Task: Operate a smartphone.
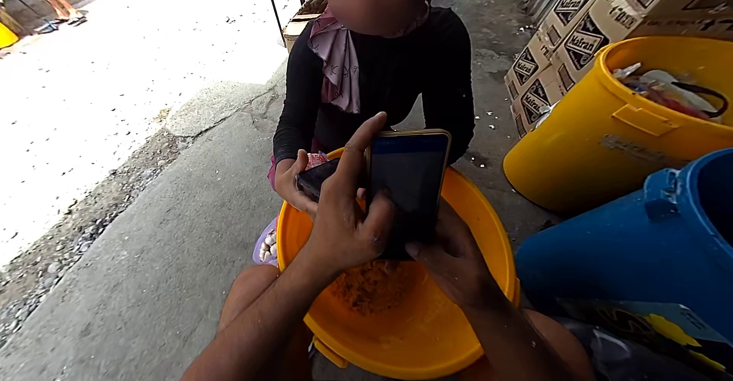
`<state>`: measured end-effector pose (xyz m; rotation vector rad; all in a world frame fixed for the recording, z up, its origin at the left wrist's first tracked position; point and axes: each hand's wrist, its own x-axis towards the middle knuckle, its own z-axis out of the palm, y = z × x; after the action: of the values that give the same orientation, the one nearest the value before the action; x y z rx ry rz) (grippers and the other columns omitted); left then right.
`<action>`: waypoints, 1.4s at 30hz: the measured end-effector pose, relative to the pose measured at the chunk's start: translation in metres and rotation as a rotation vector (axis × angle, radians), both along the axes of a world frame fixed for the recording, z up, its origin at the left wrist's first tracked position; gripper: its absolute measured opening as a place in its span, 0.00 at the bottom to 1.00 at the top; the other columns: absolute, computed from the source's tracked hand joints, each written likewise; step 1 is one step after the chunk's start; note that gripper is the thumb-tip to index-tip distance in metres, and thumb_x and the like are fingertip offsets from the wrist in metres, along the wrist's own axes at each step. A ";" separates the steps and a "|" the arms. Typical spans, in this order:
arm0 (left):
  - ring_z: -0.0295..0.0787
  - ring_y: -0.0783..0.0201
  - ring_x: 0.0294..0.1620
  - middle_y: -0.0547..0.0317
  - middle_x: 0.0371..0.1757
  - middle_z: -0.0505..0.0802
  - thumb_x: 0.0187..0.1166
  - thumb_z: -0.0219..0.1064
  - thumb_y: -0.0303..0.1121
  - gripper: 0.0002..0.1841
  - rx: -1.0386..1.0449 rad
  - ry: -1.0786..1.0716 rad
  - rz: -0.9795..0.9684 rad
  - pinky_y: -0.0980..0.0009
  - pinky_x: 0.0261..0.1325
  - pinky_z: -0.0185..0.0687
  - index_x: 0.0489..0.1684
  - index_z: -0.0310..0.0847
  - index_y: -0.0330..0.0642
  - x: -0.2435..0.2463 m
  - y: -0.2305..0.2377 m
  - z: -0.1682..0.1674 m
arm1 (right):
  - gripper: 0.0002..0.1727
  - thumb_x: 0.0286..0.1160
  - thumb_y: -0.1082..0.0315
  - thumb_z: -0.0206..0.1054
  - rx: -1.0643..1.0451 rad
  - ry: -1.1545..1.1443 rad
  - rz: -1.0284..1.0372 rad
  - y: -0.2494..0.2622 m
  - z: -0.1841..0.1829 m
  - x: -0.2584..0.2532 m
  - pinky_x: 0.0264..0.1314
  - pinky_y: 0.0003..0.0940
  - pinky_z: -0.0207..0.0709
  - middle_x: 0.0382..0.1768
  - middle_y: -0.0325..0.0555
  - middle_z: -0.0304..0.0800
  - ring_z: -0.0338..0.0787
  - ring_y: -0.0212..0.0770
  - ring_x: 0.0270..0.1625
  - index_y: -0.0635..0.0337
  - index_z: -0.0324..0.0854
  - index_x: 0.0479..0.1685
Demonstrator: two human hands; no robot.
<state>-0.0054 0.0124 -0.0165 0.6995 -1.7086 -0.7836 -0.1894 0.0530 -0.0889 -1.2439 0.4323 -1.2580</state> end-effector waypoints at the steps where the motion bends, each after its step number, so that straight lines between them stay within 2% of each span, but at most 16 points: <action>1: 0.91 0.65 0.46 0.52 0.58 0.90 0.71 0.57 0.25 0.41 0.002 0.005 -0.002 0.69 0.42 0.91 0.93 0.51 0.46 0.000 0.000 0.000 | 0.33 0.74 0.77 0.63 0.002 -0.003 0.002 0.000 0.000 0.000 0.43 0.45 0.94 0.63 0.54 0.83 0.93 0.51 0.56 0.64 0.56 0.81; 14: 0.92 0.63 0.51 0.52 0.62 0.89 0.69 0.57 0.25 0.43 0.017 -0.003 0.004 0.65 0.47 0.93 0.94 0.49 0.48 0.000 0.000 -0.001 | 0.34 0.73 0.77 0.64 0.002 -0.014 -0.006 -0.001 0.000 0.000 0.44 0.45 0.94 0.64 0.53 0.83 0.92 0.49 0.58 0.64 0.57 0.82; 20: 0.91 0.63 0.50 0.51 0.63 0.88 0.71 0.58 0.25 0.43 -0.004 0.018 -0.019 0.66 0.48 0.92 0.94 0.49 0.48 0.000 -0.002 -0.003 | 0.35 0.74 0.77 0.65 0.010 -0.018 -0.006 -0.001 0.000 0.001 0.44 0.45 0.94 0.65 0.54 0.83 0.92 0.51 0.58 0.64 0.56 0.82; 27: 0.91 0.61 0.54 0.53 0.63 0.89 0.73 0.59 0.28 0.42 0.020 -0.004 -0.003 0.61 0.55 0.92 0.95 0.48 0.52 0.004 -0.005 -0.009 | 0.35 0.73 0.77 0.64 -0.007 -0.016 -0.008 -0.003 -0.002 0.004 0.43 0.46 0.94 0.64 0.56 0.83 0.92 0.52 0.57 0.64 0.56 0.83; 30: 0.91 0.59 0.55 0.49 0.65 0.88 0.75 0.59 0.27 0.42 0.024 0.009 -0.016 0.59 0.58 0.91 0.95 0.47 0.50 0.002 -0.005 -0.012 | 0.34 0.72 0.75 0.65 -0.004 0.002 -0.027 -0.003 -0.004 0.004 0.42 0.47 0.94 0.63 0.55 0.84 0.93 0.52 0.55 0.60 0.60 0.82; 34: 0.92 0.58 0.57 0.41 0.63 0.88 0.76 0.58 0.28 0.40 0.017 0.010 -0.035 0.58 0.60 0.91 0.93 0.48 0.39 0.002 -0.007 -0.010 | 0.33 0.71 0.74 0.67 0.014 0.004 -0.057 -0.003 -0.004 0.006 0.40 0.47 0.94 0.62 0.50 0.87 0.94 0.51 0.54 0.54 0.65 0.80; 38: 0.91 0.57 0.58 0.37 0.63 0.88 0.76 0.58 0.28 0.39 0.019 0.014 -0.046 0.57 0.63 0.89 0.92 0.48 0.32 0.001 -0.008 -0.009 | 0.35 0.67 0.77 0.65 0.020 0.015 -0.086 -0.003 -0.003 0.006 0.40 0.46 0.94 0.61 0.48 0.88 0.94 0.49 0.54 0.55 0.63 0.79; 42: 0.91 0.57 0.58 0.38 0.64 0.87 0.76 0.58 0.28 0.39 0.035 0.014 -0.040 0.58 0.64 0.89 0.92 0.48 0.33 0.000 -0.008 -0.010 | 0.35 0.68 0.79 0.63 0.051 0.016 -0.072 -0.002 -0.002 0.007 0.36 0.48 0.94 0.60 0.49 0.87 0.95 0.51 0.52 0.56 0.61 0.79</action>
<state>-0.0057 0.0039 -0.0266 0.6836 -1.7047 -0.8460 -0.1828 0.0514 -0.0904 -1.2055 0.5221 -1.2912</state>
